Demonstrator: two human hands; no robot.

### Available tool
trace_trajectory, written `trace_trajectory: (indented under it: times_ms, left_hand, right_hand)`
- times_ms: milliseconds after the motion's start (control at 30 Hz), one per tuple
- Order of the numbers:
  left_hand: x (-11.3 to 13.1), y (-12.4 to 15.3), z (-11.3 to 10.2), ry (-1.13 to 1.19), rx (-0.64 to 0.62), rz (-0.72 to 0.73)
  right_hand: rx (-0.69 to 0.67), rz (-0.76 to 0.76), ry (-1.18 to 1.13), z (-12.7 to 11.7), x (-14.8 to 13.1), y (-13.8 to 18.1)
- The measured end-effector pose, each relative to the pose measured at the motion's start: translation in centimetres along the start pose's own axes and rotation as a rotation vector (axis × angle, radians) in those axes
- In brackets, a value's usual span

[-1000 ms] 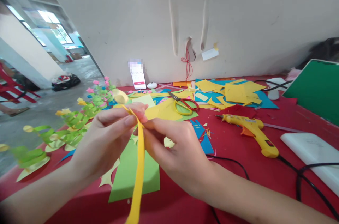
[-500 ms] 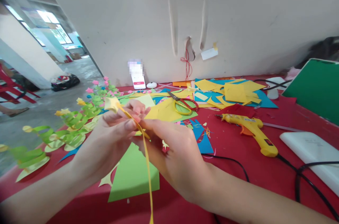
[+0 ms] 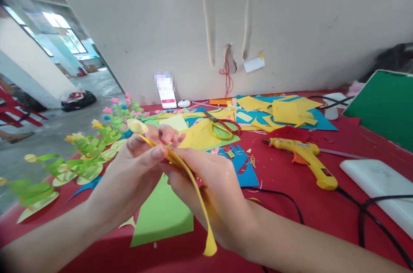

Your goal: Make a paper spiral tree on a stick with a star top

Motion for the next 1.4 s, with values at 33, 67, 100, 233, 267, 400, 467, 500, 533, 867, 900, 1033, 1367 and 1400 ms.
trace_trajectory:
  times_ms: [33,67,100,233,267,400,467,500,533,867,900,1033,1367,1400]
  left_hand:
    - [-0.02,0.00,0.00,-0.006,0.007,0.001]
    - [-0.05,0.00,-0.02,-0.014,0.014,0.001]
    - [-0.06,0.00,-0.05,-0.025,0.016,-0.001]
    - [-0.01,-0.01,-0.16,-0.058,0.007,0.005]
    - [0.02,-0.02,-0.18,-0.054,0.010,0.013]
    - [0.07,-0.08,-0.27,-0.040,0.039,0.018]
    - [0.03,-0.12,-0.24,-0.047,0.021,0.012]
    - [0.02,-0.16,-0.22,-0.053,0.003,0.011]
    - [0.00,-0.20,-0.22,-0.057,-0.016,0.012]
    - [0.00,-0.28,-0.27,-0.078,-0.076,0.005]
    - [0.06,-0.25,-0.24,-0.077,-0.067,0.005]
    - [0.34,-0.22,-0.07,-0.068,-0.069,0.000]
    - [0.51,-0.14,-0.17,-0.120,-0.044,0.012]
    - [0.51,-0.10,-0.17,-0.121,-0.052,0.014]
  right_hand:
    - [-0.005,0.008,0.012,-0.03,0.00,-0.03]
    - [-0.004,0.014,0.025,-0.07,-0.04,-0.09]
    - [-0.002,0.012,0.031,-0.12,-0.12,-0.16]
    - [0.006,0.029,-0.031,-0.30,-0.40,-0.38]
    - [0.017,0.037,-0.062,-0.37,-0.42,-0.41]
    - [0.042,0.115,-0.147,-0.50,-0.06,-0.39]
    - [0.035,0.145,-0.179,-0.42,0.22,-0.29]
    - [0.034,0.149,-0.199,-0.36,0.33,-0.23]
    - [0.030,0.146,-0.219,-0.30,0.41,-0.15]
    - [0.003,0.153,-0.234,-0.23,0.48,0.11]
    - [0.006,0.154,-0.242,-0.22,0.50,0.08]
    - [0.035,0.141,-0.256,-0.26,0.49,0.00]
    - [0.047,0.105,-0.077,-0.93,0.26,-0.41]
    - [0.040,0.108,-0.067,-0.99,0.28,-0.43]
Point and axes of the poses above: each hand's wrist, its own y-axis away from the middle knuckle, its own z-axis out of the palm, x = y × z, the point moved 3 cm from there along -y, towards the middle knuckle, and after that the axes turned 9 degrees about -z, right-handed, at the moved point
